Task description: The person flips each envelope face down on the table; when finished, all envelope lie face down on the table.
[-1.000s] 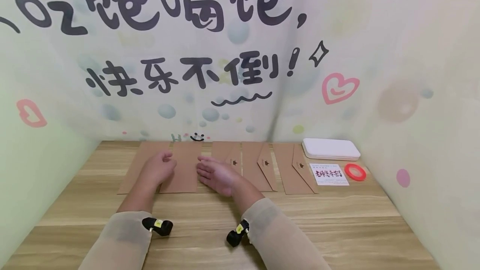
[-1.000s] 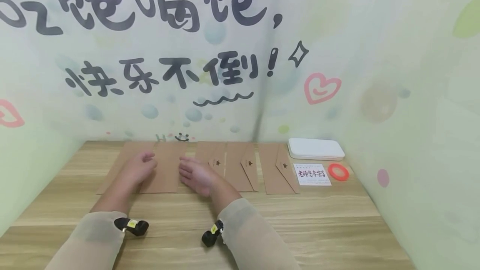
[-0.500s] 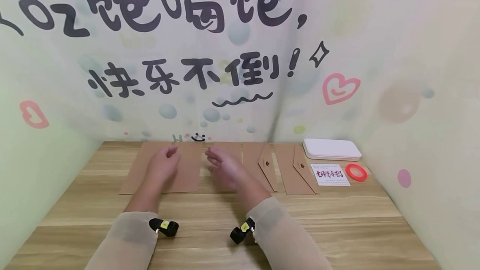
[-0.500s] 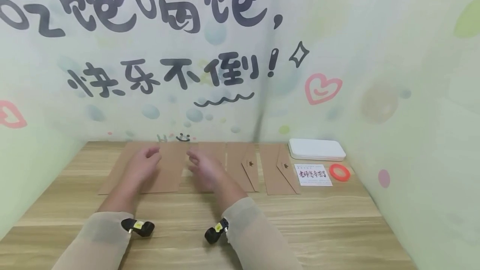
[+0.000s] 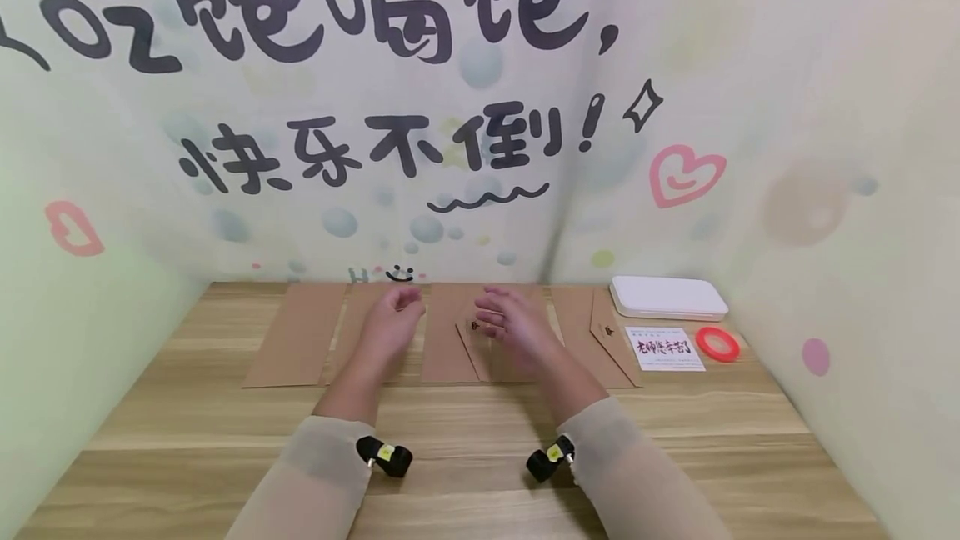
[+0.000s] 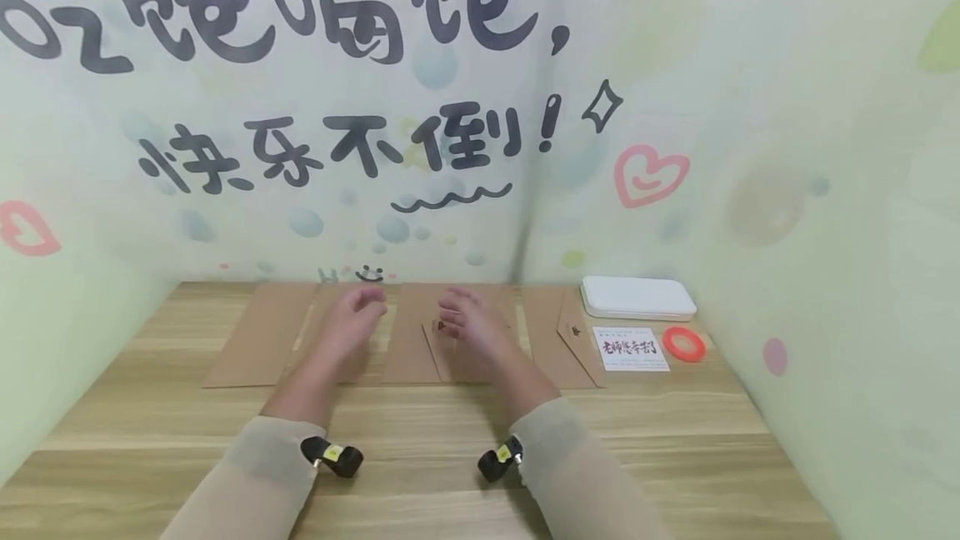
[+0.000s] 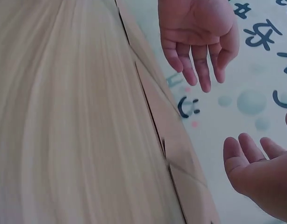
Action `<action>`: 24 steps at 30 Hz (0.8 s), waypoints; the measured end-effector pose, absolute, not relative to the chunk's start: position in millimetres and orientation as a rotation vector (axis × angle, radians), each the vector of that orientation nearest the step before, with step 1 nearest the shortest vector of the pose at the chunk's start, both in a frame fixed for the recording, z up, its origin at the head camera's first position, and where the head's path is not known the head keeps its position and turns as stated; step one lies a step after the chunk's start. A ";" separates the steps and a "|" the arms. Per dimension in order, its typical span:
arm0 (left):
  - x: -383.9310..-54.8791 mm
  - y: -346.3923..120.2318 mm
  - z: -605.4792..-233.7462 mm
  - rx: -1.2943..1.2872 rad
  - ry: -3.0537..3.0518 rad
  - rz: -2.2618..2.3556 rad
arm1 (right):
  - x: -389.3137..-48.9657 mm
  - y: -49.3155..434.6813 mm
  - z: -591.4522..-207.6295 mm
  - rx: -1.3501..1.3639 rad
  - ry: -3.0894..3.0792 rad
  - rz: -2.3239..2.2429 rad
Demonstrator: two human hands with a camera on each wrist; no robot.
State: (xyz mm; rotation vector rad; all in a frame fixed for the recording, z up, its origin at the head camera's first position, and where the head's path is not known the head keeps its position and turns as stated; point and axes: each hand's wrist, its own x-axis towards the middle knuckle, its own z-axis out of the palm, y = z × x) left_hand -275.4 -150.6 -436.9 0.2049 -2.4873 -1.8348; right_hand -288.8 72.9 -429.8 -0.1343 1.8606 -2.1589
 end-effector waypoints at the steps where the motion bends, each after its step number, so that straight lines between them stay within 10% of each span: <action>1: -276.3 -145.9 -437.0 0.202 -2.474 -1.847 | -289.9 77.6 -430.0 -0.127 1.871 -2.155; 24: -272.4 -135.2 -450.0 0.221 -2.631 -1.878 | -296.2 91.9 -451.3 -0.049 1.778 -2.126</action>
